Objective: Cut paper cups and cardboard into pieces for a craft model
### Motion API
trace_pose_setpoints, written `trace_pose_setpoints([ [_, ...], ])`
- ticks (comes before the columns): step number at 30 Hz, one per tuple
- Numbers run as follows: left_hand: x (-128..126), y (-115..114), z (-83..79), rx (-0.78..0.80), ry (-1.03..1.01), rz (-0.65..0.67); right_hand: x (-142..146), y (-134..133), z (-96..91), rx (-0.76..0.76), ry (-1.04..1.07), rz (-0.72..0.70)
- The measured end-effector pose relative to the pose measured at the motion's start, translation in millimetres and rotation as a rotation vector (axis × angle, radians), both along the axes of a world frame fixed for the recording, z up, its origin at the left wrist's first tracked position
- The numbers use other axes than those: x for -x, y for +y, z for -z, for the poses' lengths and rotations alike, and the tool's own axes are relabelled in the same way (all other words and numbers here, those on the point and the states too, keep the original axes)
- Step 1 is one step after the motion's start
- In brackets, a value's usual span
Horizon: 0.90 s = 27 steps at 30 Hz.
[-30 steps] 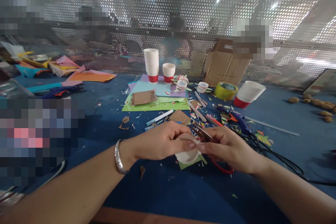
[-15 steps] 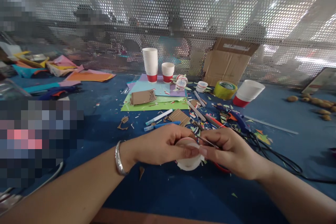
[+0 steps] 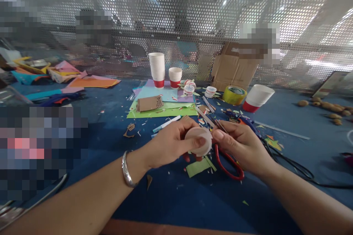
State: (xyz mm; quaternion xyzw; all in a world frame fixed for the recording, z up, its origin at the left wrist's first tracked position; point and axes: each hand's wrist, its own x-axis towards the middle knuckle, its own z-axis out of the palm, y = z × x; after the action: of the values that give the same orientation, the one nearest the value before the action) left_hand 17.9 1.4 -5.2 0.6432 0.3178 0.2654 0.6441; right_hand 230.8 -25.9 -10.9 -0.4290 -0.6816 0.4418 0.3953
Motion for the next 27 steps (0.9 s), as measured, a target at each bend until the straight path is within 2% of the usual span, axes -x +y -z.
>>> trace_pose_setpoints([
  [4, -1.8, 2.4, 3.1, 0.000, -0.054, -0.130, -2.6, 2.8, -1.2, -0.183, -0.247, 0.064],
  [9, -0.8, 5.4, 6.1, -0.100, -0.148, -0.142, -1.2, 0.7, -1.6, -0.200, -0.434, 0.074],
  [14, 1.2, 7.5, 6.0, -0.207, -0.081, -0.110, -1.5, -0.6, 0.0, -0.217, -0.435, 0.046],
  [19, 2.3, 7.6, 8.4, -0.237, -0.054, -0.048, -0.1, -3.2, -3.2, -0.270, -0.444, 0.037],
  [27, 8.9, 12.6, 8.7, -0.453, 0.037, -0.049, -2.9, -6.9, -3.7, -0.304, -0.478, 0.023],
])
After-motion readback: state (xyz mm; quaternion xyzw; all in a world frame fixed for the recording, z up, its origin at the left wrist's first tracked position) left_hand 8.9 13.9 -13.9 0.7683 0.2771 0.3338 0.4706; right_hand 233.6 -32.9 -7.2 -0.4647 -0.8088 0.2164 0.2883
